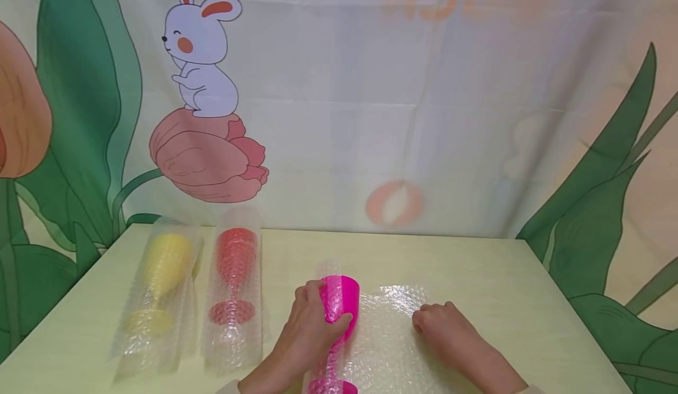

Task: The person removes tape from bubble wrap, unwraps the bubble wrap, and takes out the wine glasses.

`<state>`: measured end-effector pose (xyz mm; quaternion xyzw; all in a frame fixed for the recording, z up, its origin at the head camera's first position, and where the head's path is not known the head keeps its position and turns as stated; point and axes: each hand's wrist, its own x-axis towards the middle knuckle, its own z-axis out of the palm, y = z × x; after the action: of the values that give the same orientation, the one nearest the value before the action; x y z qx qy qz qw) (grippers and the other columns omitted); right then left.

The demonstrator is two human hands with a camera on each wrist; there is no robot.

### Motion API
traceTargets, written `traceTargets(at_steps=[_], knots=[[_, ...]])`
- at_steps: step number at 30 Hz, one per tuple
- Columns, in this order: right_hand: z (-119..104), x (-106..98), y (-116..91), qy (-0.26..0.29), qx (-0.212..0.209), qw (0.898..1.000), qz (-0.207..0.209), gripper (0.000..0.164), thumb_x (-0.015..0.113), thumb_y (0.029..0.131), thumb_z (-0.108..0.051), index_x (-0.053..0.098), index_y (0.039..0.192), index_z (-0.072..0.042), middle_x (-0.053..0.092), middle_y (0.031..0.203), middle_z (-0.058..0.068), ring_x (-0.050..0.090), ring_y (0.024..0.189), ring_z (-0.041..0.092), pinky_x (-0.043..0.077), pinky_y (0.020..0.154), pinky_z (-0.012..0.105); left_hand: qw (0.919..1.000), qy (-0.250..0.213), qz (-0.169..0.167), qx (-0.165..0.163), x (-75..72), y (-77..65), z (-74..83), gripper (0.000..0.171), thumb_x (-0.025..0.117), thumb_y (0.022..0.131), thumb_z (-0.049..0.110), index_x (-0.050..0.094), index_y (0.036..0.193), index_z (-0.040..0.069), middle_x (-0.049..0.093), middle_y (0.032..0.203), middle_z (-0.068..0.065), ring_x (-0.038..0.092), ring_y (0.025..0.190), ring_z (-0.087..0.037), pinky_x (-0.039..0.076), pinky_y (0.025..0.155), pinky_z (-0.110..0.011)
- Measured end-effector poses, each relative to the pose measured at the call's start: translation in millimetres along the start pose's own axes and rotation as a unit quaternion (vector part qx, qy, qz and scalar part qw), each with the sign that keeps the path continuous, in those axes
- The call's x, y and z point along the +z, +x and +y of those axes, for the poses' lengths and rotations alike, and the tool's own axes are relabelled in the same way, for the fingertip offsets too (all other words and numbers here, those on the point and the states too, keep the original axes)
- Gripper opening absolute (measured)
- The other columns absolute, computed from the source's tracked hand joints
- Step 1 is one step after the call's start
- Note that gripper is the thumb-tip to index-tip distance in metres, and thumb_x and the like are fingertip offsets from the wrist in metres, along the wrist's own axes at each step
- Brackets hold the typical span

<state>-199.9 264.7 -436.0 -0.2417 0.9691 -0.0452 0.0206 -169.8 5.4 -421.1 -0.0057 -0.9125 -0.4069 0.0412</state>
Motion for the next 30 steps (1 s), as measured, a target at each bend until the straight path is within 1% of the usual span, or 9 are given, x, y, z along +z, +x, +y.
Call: traceTargets(at_steps=[3, 6, 11, 16, 20, 23, 25, 28, 30], knots=[[1, -2, 3, 0.031, 0.02, 0.999, -0.016, 0.018, 0.074, 0.09, -0.001, 0.07, 0.083, -0.017, 0.061, 0.075, -0.009, 0.047, 0.065, 0.011, 0.046, 0.07, 0.04, 1.0, -0.001, 0.002, 0.006, -0.8, -0.7, -0.2, 0.076, 0.085, 0.082, 0.03, 0.042, 0.138, 0.002, 0.047, 0.127, -0.022, 0.055, 0.105, -0.034, 0.058, 0.074, -0.049], [0, -4, 4, 0.034, 0.022, 0.999, -0.023, 0.011, 0.079, 0.087, -0.013, 0.07, 0.083, -0.017, 0.059, 0.073, -0.01, 0.05, 0.066, 0.01, 0.047, 0.068, 0.041, 1.0, -0.002, 0.004, 0.008, -1.7, -1.2, -0.3, 0.076, 0.085, 0.083, 0.03, 0.042, 0.138, 0.001, 0.047, 0.128, -0.023, 0.055, 0.105, -0.035, 0.057, 0.073, -0.049], [-7, -3, 3, 0.036, 0.05, 0.998, -0.016, 0.024, 0.087, 0.081, -0.033, 0.069, 0.08, -0.017, 0.059, 0.071, -0.009, 0.049, 0.066, 0.011, 0.047, 0.068, 0.039, 1.0, -0.005, 0.003, 0.001, -1.7, -1.2, -1.1, 0.076, 0.085, 0.083, 0.03, 0.042, 0.138, 0.001, 0.047, 0.129, -0.023, 0.055, 0.105, -0.034, 0.058, 0.076, -0.05], [-16, -3, 1, 0.014, 0.08, 0.997, 0.008, 0.029, 0.09, 0.077, -0.034, 0.069, 0.074, -0.015, 0.058, 0.068, -0.006, 0.047, 0.068, 0.016, 0.045, 0.068, 0.039, 1.0, -0.008, 0.002, 0.001, -1.3, -0.8, -1.6, 0.076, 0.085, 0.082, 0.03, 0.042, 0.138, 0.0, 0.047, 0.127, -0.022, 0.055, 0.105, -0.034, 0.057, 0.08, -0.049], [-19, -4, 4, -0.002, 0.09, 0.996, 0.002, 0.03, 0.091, 0.077, -0.032, 0.069, 0.072, -0.012, 0.055, 0.07, -0.002, 0.046, 0.071, 0.019, 0.043, 0.068, 0.036, 0.9999, -0.017, 0.0, -0.001, -1.4, -0.5, -1.0, 0.077, 0.085, 0.082, 0.03, 0.042, 0.137, -0.001, 0.048, 0.124, -0.021, 0.054, 0.105, -0.033, 0.057, 0.081, -0.049], [-19, -4, 7, -0.02, 0.075, 0.997, -0.004, 0.034, 0.092, 0.076, -0.031, 0.067, 0.067, -0.009, 0.055, 0.073, 0.0, 0.045, 0.074, 0.021, 0.041, 0.069, 0.035, 0.9996, -0.027, -0.005, -0.006, -0.5, 0.5, -0.9, 0.077, 0.085, 0.081, 0.03, 0.042, 0.137, -0.001, 0.048, 0.124, -0.021, 0.054, 0.105, -0.032, 0.058, 0.082, -0.049], [-20, -3, 7, -0.029, 0.043, 0.999, 0.007, 0.031, 0.092, 0.076, -0.026, 0.067, 0.068, -0.008, 0.055, 0.076, 0.002, 0.046, 0.077, 0.023, 0.043, 0.07, 0.037, 0.9995, -0.03, -0.006, -0.007, 0.1, 1.0, -1.3, 0.077, 0.085, 0.081, 0.029, 0.042, 0.137, -0.001, 0.048, 0.124, -0.021, 0.054, 0.105, -0.032, 0.058, 0.082, -0.05], [-23, -3, 8, -0.02, -0.012, 1.0, 0.018, 0.021, 0.09, 0.076, -0.013, 0.071, 0.081, -0.008, 0.057, 0.084, 0.003, 0.051, 0.079, 0.023, 0.048, 0.073, 0.037, 0.9995, -0.031, -0.007, -0.009, 0.3, 1.6, -1.9, 0.077, 0.086, 0.081, 0.03, 0.042, 0.137, 0.0, 0.048, 0.123, -0.02, 0.054, 0.105, -0.031, 0.058, 0.083, -0.05], [-27, -2, 9, -0.004, -0.039, 0.999, 0.019, 0.02, 0.088, 0.077, -0.004, 0.073, 0.089, -0.01, 0.057, 0.085, 0.0, 0.053, 0.078, 0.021, 0.052, 0.072, 0.036, 0.9994, -0.031, -0.009, -0.013, 0.0, 1.7, -2.1, 0.077, 0.086, 0.082, 0.03, 0.041, 0.137, 0.0, 0.048, 0.123, -0.02, 0.055, 0.105, -0.031, 0.058, 0.084, -0.05]])
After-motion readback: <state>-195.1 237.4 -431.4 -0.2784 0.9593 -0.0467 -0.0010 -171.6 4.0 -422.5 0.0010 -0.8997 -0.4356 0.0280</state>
